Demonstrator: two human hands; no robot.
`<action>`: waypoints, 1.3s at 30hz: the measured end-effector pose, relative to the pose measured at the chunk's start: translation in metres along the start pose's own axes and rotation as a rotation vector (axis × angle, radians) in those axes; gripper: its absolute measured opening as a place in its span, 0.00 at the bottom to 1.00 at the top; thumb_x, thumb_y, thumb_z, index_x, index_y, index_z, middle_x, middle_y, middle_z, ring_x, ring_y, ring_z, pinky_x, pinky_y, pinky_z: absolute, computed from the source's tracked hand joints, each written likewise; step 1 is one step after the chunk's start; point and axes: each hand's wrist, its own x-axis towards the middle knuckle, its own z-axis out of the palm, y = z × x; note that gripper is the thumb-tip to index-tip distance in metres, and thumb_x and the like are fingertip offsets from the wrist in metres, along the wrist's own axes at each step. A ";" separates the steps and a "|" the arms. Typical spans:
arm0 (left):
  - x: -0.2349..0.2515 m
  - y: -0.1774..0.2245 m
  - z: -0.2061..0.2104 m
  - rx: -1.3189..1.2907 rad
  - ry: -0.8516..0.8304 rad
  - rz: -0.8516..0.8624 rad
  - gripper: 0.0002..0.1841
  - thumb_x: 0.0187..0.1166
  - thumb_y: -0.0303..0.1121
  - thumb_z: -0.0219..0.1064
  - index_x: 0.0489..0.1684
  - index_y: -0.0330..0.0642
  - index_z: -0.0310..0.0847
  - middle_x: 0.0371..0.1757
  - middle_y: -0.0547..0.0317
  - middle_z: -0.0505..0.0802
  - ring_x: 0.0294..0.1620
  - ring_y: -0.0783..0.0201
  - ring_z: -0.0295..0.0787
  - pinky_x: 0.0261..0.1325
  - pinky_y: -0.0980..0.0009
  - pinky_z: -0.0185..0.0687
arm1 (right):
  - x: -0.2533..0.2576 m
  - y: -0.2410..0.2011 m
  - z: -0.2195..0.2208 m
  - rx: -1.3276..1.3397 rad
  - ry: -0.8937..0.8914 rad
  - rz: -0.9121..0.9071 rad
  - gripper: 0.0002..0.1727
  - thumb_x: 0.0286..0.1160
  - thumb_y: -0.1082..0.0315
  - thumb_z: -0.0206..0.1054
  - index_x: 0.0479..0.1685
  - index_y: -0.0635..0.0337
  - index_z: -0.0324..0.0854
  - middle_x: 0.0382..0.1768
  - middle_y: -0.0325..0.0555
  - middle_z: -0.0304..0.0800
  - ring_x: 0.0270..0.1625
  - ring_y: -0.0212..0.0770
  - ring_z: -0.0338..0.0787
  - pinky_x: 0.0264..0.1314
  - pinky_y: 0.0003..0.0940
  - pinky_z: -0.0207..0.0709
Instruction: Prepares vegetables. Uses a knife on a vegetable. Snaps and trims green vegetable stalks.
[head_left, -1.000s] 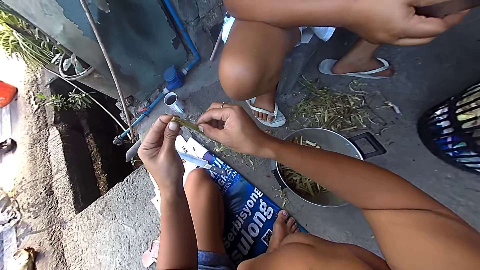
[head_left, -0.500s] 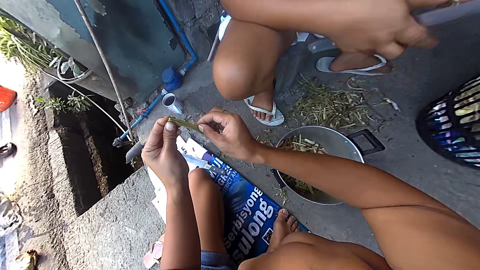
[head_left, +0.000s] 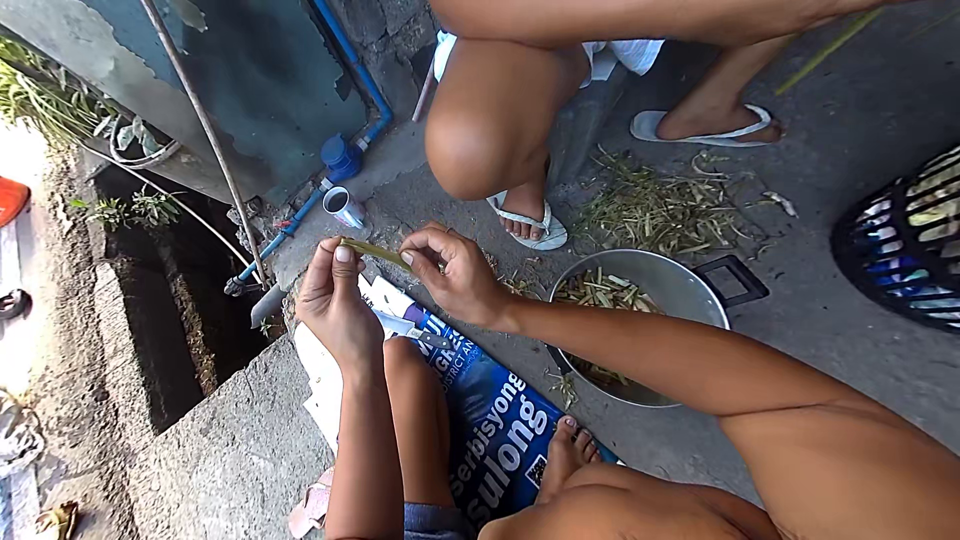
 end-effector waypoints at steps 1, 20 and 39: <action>0.001 0.000 -0.002 0.001 0.012 0.000 0.11 0.88 0.24 0.58 0.44 0.42 0.90 0.39 0.68 0.93 0.39 0.76 0.88 0.49 0.78 0.86 | -0.001 0.004 -0.001 -0.005 -0.003 0.023 0.08 0.82 0.73 0.63 0.46 0.68 0.85 0.39 0.47 0.82 0.33 0.29 0.81 0.36 0.19 0.78; 0.016 0.003 -0.010 0.064 -0.001 -0.019 0.09 0.87 0.26 0.62 0.49 0.41 0.90 0.39 0.68 0.94 0.39 0.76 0.89 0.49 0.78 0.87 | 0.016 0.047 -0.064 -0.507 -0.324 0.252 0.13 0.80 0.73 0.63 0.51 0.63 0.93 0.39 0.55 0.94 0.40 0.52 0.91 0.48 0.54 0.82; -0.011 -0.007 0.031 0.281 -0.383 -0.037 0.10 0.77 0.25 0.74 0.53 0.34 0.89 0.46 0.60 0.95 0.42 0.75 0.92 0.49 0.77 0.90 | 0.049 -0.036 -0.072 0.128 -0.147 0.095 0.04 0.75 0.75 0.71 0.42 0.64 0.90 0.32 0.34 0.92 0.31 0.19 0.85 0.36 0.14 0.80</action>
